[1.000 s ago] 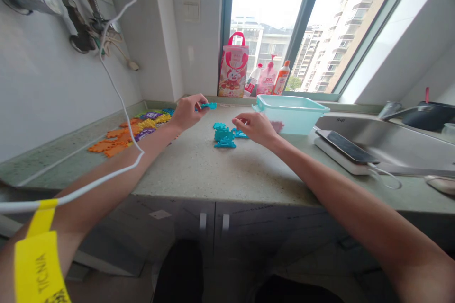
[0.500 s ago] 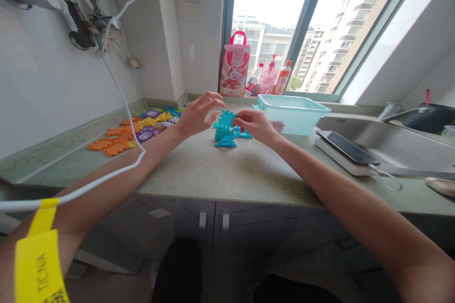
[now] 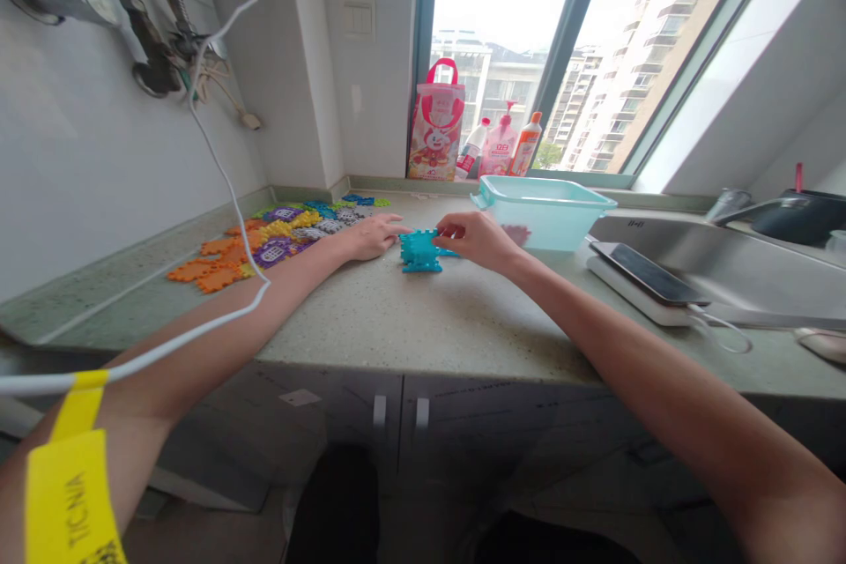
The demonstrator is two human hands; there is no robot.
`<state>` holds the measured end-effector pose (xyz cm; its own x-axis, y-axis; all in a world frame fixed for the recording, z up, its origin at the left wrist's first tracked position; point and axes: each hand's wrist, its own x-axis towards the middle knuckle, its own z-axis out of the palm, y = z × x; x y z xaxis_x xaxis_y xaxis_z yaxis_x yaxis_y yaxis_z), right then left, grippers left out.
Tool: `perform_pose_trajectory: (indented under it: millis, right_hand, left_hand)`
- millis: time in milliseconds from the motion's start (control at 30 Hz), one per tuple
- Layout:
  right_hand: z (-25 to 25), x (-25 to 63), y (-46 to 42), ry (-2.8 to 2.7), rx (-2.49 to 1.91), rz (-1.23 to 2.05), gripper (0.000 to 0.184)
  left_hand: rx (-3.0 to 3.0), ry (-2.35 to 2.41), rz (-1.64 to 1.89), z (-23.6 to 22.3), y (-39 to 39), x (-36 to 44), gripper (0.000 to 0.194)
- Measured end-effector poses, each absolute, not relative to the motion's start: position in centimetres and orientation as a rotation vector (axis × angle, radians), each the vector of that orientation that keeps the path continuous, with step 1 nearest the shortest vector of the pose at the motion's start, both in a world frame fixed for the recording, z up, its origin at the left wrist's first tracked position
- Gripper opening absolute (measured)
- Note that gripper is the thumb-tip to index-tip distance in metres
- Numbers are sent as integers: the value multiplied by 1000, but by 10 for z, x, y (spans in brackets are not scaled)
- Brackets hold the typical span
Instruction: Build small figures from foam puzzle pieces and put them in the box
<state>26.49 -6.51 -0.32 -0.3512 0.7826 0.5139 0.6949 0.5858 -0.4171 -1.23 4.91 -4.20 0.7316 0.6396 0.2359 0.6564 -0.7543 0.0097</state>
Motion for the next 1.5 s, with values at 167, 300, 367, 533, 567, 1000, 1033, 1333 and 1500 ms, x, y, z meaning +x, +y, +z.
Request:
perform_pose_trajectory:
  millis: [167, 300, 367, 533, 567, 1000, 1033, 1333, 1500]
  right_hand:
    - [-12, 264, -61, -2197, -1176, 213, 18]
    - [-12, 265, -61, -2184, -1179, 184, 22]
    - [-11, 266, -61, -2173, -1184, 159, 22]
    - [-11, 265, -62, -2212, -1182, 113, 24]
    - [-11, 265, -62, -2214, -1177, 110, 25]
    - [8, 263, -77, -2010, -985, 62, 38]
    - [8, 263, -77, -2018, -973, 83, 35]
    - [-5, 258, -69, -2046, -1090, 212, 19]
    - [-12, 258, -65, -2125, -1157, 121, 8]
  left_hand:
    - [-2878, -1053, -369, -37, 49, -16, 45]
    - [-2837, -1168, -405, -33, 43, -19, 45]
    - [-2849, -1238, -421, -31, 40, -19, 43]
    - [-2868, -1347, -667, -30, 43, -19, 38]
    - [-2856, -1385, -751, -29, 43, -20, 41]
    - [-2726, -910, -1645, 10, -32, 23, 47]
    - [-2778, -884, -1606, 9, -37, 27, 49]
    - [-2862, -941, -1292, 10, -21, 3, 63]
    - [-3058, -1036, -874, 5, -5, -6, 74]
